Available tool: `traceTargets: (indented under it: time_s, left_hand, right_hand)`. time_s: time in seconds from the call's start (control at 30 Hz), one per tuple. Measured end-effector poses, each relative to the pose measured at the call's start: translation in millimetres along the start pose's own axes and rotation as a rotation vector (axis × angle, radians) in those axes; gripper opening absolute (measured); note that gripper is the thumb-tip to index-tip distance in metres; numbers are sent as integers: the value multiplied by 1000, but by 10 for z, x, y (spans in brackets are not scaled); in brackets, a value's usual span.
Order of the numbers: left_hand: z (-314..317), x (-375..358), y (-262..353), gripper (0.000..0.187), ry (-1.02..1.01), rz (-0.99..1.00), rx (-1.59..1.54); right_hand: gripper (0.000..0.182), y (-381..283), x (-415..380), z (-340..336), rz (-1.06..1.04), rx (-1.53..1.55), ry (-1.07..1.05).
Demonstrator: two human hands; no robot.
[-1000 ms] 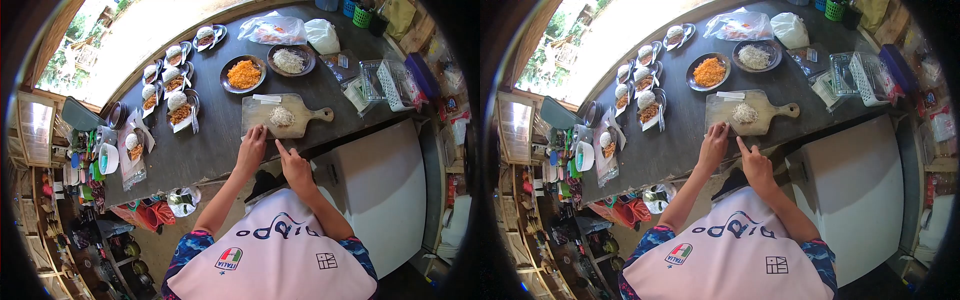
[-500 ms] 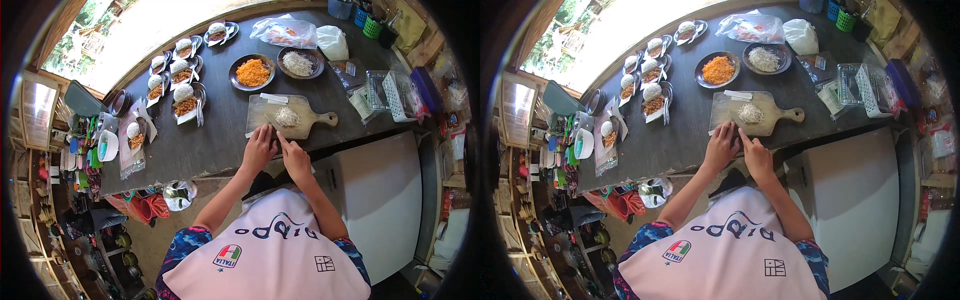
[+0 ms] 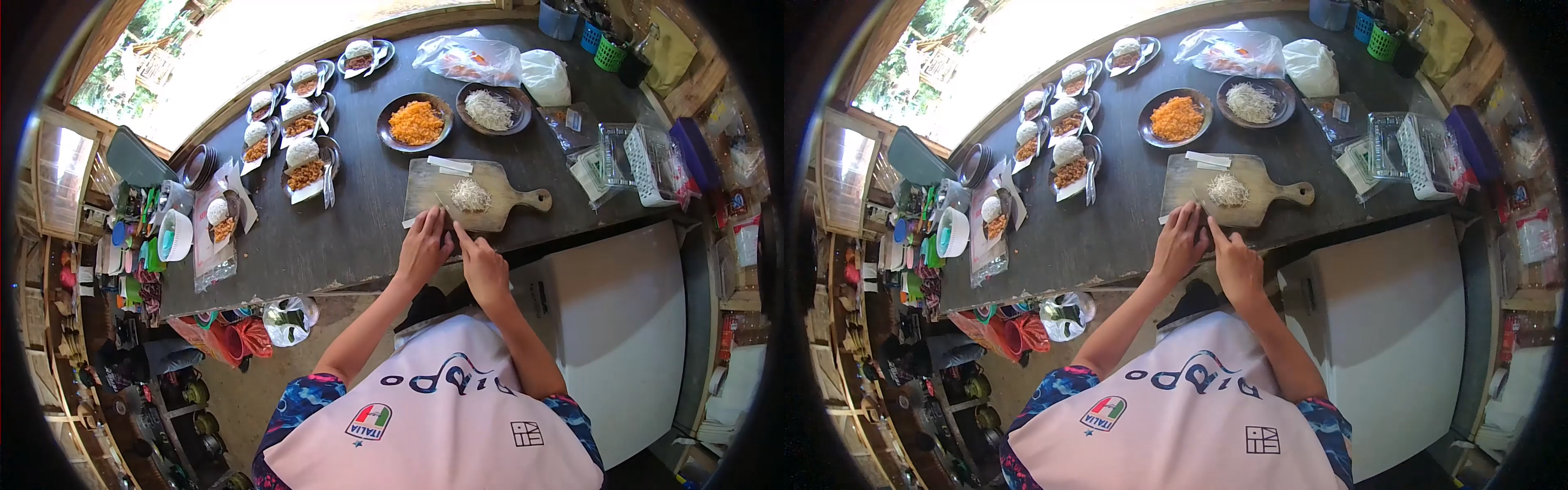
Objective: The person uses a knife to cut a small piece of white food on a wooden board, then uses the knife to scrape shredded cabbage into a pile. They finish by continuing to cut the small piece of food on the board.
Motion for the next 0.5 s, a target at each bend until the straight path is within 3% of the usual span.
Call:
traceTargets:
  time_s: [0.3, 0.4, 0.5]
  left_hand:
    - [62, -29, 2, 53, 37, 9, 6]
    - [64, -41, 20, 53, 39, 6, 3]
    - [44, -40, 40, 53, 27, -34, -47]
  right_hand:
    - [50, 17, 83, 35, -41, 12, 71]
    - [54, -31, -95, -13, 55, -58, -34]
    - [54, 44, -57, 74, 38, -80, 0]
Point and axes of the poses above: each hand's wrist, its own x-axis towards the middle knuckle, its own z-axis out of the palm, y = z × x, the point moved 3 cm from there along x, towards the middle knuckle, and after that the axes turned 10 degrees about -y, right-handed, at the moved point
